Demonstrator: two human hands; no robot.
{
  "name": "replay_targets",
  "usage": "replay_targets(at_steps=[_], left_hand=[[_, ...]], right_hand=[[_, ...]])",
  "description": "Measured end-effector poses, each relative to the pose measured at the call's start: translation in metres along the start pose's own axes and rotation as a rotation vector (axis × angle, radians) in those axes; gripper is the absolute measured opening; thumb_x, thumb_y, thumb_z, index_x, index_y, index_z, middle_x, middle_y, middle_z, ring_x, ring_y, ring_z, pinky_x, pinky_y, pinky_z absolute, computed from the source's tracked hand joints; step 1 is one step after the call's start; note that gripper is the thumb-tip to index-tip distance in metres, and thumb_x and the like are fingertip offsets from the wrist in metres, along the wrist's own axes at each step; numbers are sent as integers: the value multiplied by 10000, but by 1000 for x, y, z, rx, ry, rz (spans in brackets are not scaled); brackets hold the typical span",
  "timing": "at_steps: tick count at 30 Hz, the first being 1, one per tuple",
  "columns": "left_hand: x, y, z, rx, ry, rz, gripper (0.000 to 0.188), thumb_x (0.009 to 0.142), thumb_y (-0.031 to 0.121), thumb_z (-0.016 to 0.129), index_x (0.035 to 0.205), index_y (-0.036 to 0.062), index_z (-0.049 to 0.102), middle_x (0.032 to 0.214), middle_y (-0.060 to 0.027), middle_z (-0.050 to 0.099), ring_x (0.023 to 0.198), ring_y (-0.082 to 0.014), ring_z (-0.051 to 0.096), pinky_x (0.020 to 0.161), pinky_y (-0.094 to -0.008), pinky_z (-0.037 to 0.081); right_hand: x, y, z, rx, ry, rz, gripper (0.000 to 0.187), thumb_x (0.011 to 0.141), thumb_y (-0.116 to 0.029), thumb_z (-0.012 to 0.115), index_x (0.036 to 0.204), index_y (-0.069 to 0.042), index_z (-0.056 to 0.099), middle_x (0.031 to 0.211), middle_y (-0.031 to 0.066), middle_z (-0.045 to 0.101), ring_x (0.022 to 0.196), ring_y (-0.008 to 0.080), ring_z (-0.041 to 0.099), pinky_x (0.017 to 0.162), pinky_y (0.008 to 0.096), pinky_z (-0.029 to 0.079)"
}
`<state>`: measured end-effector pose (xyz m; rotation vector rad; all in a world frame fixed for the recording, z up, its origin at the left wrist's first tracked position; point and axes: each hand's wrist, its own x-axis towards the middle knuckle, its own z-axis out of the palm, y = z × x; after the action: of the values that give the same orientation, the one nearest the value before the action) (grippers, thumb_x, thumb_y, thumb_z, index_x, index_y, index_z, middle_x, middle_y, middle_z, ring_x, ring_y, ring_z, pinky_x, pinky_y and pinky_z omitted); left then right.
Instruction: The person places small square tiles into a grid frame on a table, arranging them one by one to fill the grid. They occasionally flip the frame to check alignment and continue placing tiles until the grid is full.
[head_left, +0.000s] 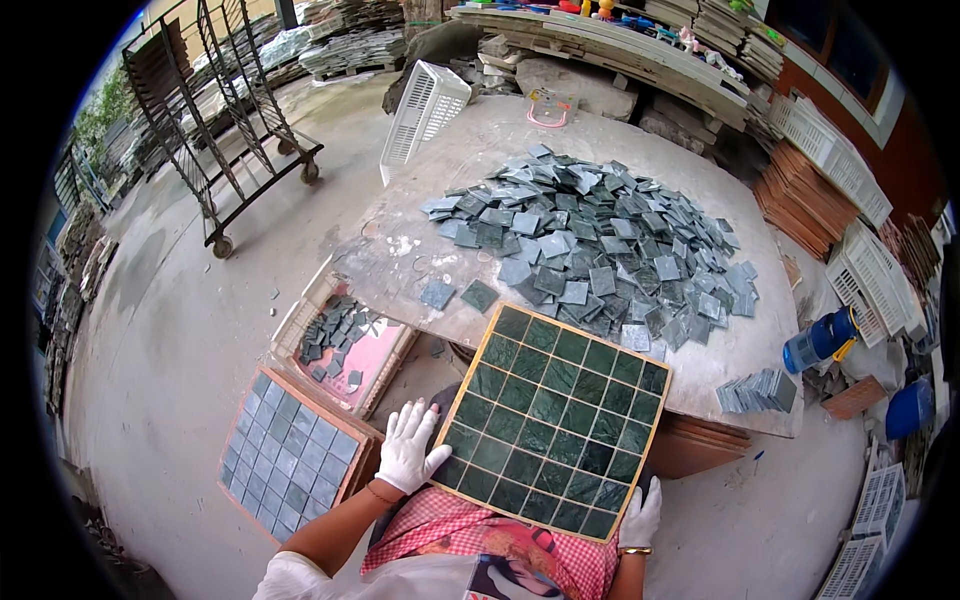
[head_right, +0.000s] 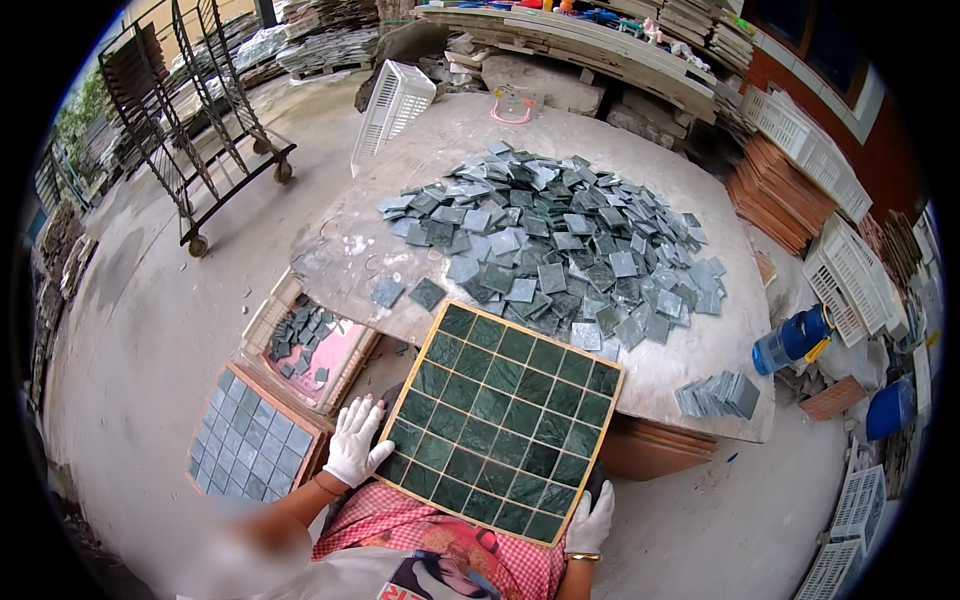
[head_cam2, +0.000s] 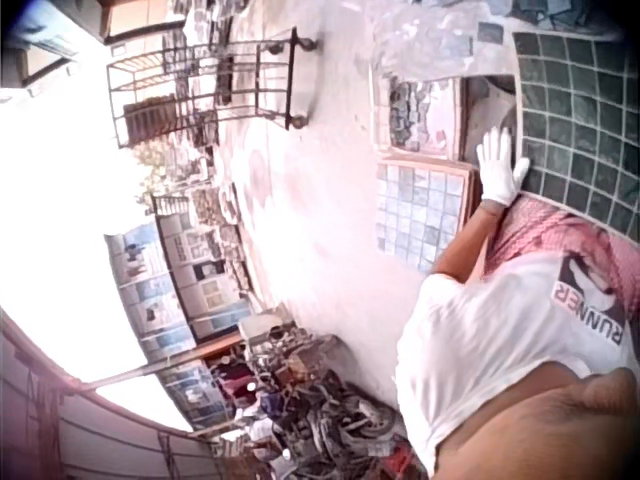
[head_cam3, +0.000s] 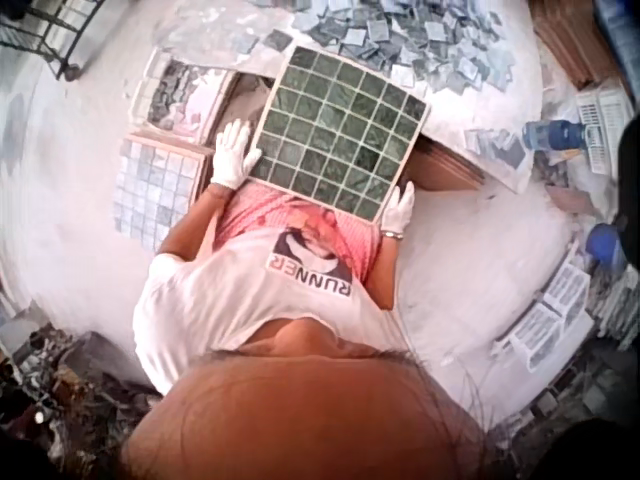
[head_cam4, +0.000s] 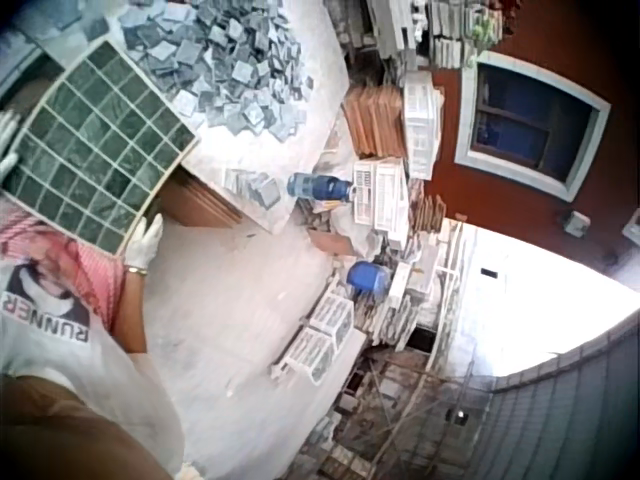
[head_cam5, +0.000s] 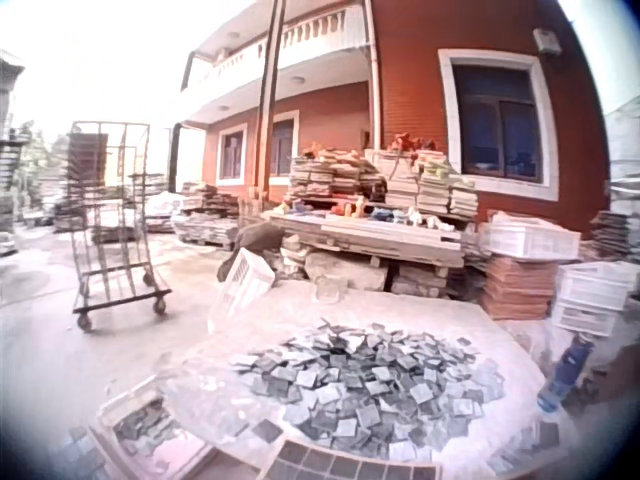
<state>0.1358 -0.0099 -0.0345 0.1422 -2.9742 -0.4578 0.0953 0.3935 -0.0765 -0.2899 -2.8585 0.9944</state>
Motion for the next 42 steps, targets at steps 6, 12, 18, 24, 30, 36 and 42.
replay_targets(at_steps=[6,12,18,24,30,36,42], left_hand=[[0,-55,26,-257,45,-296,604,883,434,533,1286,-9,452,1316,-204,475,1235,-350,434,1020,-402,363],[78,-50,49,-454,139,-293,505,901,384,527,1252,22,498,1278,-189,516,1187,-338,486,987,-399,399],[94,31,23,-470,86,-123,573,853,332,610,1292,9,432,1020,-209,619,929,-375,594,802,-430,468],[96,17,46,-521,148,-85,563,833,269,631,1278,-13,434,1033,-234,607,943,-385,586,814,-432,464],[101,29,35,-544,125,-81,534,846,238,613,1287,-3,434,1091,-232,601,995,-393,579,842,-418,458],[86,18,21,-480,98,-165,472,876,204,553,1283,-4,436,1099,-215,603,1007,-378,586,855,-396,457],[98,23,29,-541,120,-97,437,898,197,532,1271,-12,444,1102,-205,604,1010,-319,593,867,-370,442]], right_hand=[[-2,6,2,-98,7,-27,438,938,-209,479,1293,45,440,1303,241,478,1200,387,457,1013,419,363],[-2,-10,-10,-147,-37,68,455,929,-218,478,1292,55,446,1293,253,486,1190,379,469,1005,409,368],[47,14,-16,430,7,328,496,935,-335,500,1305,-8,456,1248,178,545,1175,343,501,970,425,410],[140,104,14,1238,294,982,804,870,-541,551,1376,27,288,1409,217,316,1307,359,328,1006,535,373],[184,142,50,861,200,1068,972,774,-717,524,1414,-34,259,1398,221,348,1244,391,399,922,544,429],[160,77,82,586,347,959,934,840,-590,488,1370,136,233,1338,327,409,1220,421,446,1006,435,373],[125,105,64,798,497,1044,418,784,-158,491,1112,101,499,1036,268,600,912,386,602,787,438,468]])
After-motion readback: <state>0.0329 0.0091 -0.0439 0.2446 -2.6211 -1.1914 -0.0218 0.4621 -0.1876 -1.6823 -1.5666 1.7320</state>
